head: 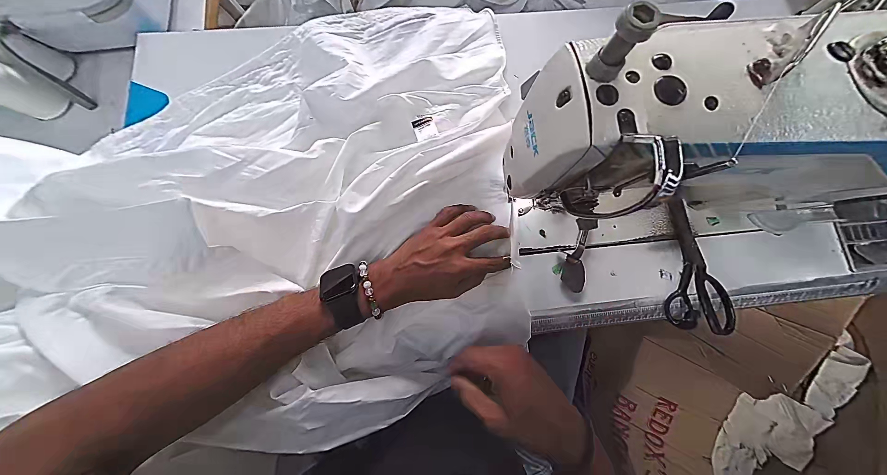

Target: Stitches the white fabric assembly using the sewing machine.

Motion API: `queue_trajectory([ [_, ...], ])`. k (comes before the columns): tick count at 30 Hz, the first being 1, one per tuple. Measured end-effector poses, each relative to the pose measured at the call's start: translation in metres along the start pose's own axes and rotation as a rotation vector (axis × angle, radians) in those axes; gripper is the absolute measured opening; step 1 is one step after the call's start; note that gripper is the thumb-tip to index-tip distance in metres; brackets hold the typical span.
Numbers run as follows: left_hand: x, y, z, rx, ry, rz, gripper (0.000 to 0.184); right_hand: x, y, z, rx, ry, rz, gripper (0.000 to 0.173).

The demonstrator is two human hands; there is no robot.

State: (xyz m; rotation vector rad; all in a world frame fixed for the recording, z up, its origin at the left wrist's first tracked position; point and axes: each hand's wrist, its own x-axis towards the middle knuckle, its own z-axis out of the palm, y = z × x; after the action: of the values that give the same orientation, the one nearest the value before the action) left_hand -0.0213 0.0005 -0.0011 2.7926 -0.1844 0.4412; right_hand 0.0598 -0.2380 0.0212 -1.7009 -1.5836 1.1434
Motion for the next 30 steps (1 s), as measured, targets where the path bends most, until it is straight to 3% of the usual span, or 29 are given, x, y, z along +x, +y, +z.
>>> queue_trajectory([
  [2,0.0,0.001,-0.001,-0.006,-0.001,0.015,0.03,0.018,-0.009,-0.026,-0.057,0.552,0.038,0.021],
  [3,0.002,0.001,-0.001,-0.007,0.002,0.026,0.029,0.029,-0.006,-0.04,-0.163,0.73,0.112,0.022],
  [5,0.007,0.001,-0.002,-0.011,0.013,0.041,0.027,0.049,0.008,-0.054,-0.272,0.87,0.294,0.024],
  [9,0.011,0.004,-0.001,0.008,0.147,-0.06,0.023,0.073,0.008,-0.049,-0.378,0.877,0.47,0.025],
  [17,0.017,0.0,0.004,0.172,0.008,-0.272,0.046,0.073,0.001,-0.05,-0.464,0.864,0.503,0.013],
  [22,0.014,0.0,0.005,0.117,0.015,-0.163,0.044,0.068,-0.005,-0.032,-0.713,0.854,0.407,0.018],
  [25,0.012,0.001,0.005,0.079,0.005,-0.093,0.04,0.048,-0.005,-0.02,-0.702,0.844,0.309,0.022],
  [28,0.007,0.007,0.006,0.066,0.009,-0.054,0.039,0.015,0.004,0.019,-0.605,0.979,0.119,0.022],
  [30,0.003,0.009,0.005,0.042,0.01,-0.043,0.038,-0.003,0.015,0.057,-0.591,0.95,0.094,0.026],
])
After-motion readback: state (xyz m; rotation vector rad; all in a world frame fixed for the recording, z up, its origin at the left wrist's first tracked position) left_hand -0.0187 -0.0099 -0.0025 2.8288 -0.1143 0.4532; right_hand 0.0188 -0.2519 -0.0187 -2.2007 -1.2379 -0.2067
